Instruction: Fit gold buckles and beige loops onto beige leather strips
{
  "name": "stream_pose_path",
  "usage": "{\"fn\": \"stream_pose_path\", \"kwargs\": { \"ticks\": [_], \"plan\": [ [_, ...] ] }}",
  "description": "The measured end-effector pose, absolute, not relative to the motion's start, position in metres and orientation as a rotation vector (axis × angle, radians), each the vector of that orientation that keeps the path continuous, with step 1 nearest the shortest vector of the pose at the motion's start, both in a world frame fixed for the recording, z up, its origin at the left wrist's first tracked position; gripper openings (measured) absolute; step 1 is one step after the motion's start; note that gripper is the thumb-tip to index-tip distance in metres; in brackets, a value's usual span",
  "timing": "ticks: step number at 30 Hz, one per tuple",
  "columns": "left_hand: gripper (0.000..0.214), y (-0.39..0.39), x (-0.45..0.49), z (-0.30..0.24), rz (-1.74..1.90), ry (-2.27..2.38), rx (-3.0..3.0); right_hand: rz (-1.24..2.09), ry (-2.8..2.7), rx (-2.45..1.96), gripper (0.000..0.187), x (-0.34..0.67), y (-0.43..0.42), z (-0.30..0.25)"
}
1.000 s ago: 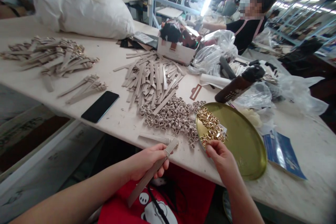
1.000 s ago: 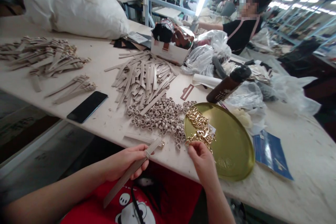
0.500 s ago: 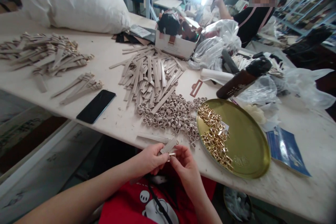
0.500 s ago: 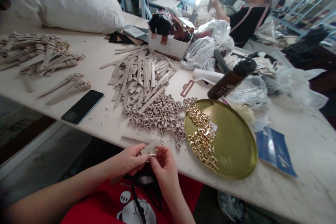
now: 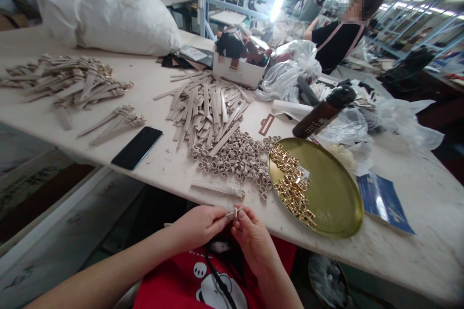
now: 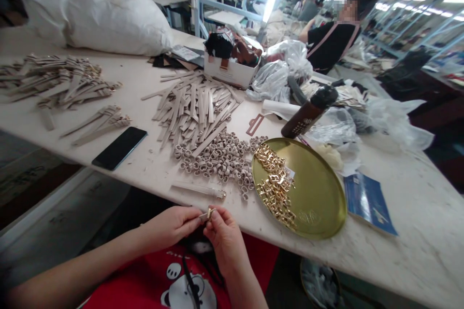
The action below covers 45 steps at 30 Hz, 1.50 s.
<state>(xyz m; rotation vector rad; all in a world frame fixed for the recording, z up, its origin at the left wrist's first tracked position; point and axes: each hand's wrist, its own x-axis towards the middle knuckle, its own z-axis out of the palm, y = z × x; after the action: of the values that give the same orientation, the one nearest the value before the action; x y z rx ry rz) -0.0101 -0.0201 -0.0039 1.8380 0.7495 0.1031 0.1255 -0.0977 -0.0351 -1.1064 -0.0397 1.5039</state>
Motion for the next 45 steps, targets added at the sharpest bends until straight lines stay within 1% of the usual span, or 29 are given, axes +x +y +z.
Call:
{"fn": "stream_pose_path", "kwargs": {
  "ticks": [2,5,9,13,18,22,27,30,32,34,36,38,40,43,45],
  "plan": [
    [0.025,-0.024,-0.008,-0.002,0.121,0.758,1.814,1.473,-0.144,-1.130,0.022,0.117,-0.103,-0.035],
    [0.014,-0.030,-0.006,-0.004,0.085,0.819,1.602,1.336,-0.339,-1.235,0.020,0.109,-0.110,-0.036],
    [0.016,-0.035,-0.008,-0.007,0.000,0.840,1.383,1.176,-0.400,-1.299,0.020,0.111,-0.113,-0.039],
    [0.021,-0.034,-0.009,-0.005,0.038,0.832,1.460,1.223,-0.313,-1.244,0.022,0.112,-0.109,-0.042],
    [0.027,-0.029,-0.005,-0.008,0.162,0.822,1.462,1.230,-0.414,-1.294,0.023,0.108,-0.109,-0.044],
    [0.028,-0.026,-0.003,-0.015,0.084,0.815,1.357,1.244,-0.395,-1.315,0.025,0.109,-0.109,-0.049],
    [0.027,-0.024,0.001,-0.018,0.062,0.851,1.260,1.382,-0.170,-1.181,0.020,0.113,-0.103,-0.051],
    [0.024,-0.024,0.005,-0.017,0.066,0.880,1.257,1.374,-0.186,-1.196,0.019,0.114,-0.102,-0.051],
    [0.021,-0.025,0.006,-0.016,0.053,0.884,1.263,1.295,-0.321,-1.286,0.021,0.114,-0.105,-0.050],
    [0.019,-0.027,0.007,-0.014,0.047,0.899,1.286,1.119,-0.540,-1.434,0.021,0.115,-0.109,-0.049],
    [0.020,-0.029,0.007,-0.011,0.073,0.913,1.332,0.896,-0.779,-1.568,0.018,0.117,-0.112,-0.048],
    [0.021,-0.032,0.006,-0.009,0.103,0.901,1.385,0.774,-0.909,-1.646,0.014,0.120,-0.114,-0.046],
    [0.022,-0.033,0.004,-0.007,0.118,0.869,1.416,0.843,-0.904,-1.648,0.012,0.122,-0.115,-0.043],
    [0.031,-0.031,-0.001,-0.007,0.130,0.830,1.439,1.015,-0.872,-1.542,0.012,0.122,-0.117,-0.033],
    [0.035,-0.030,-0.002,-0.009,0.147,0.832,1.428,1.027,-0.917,-1.478,0.014,0.121,-0.119,-0.025]
  ]
}}
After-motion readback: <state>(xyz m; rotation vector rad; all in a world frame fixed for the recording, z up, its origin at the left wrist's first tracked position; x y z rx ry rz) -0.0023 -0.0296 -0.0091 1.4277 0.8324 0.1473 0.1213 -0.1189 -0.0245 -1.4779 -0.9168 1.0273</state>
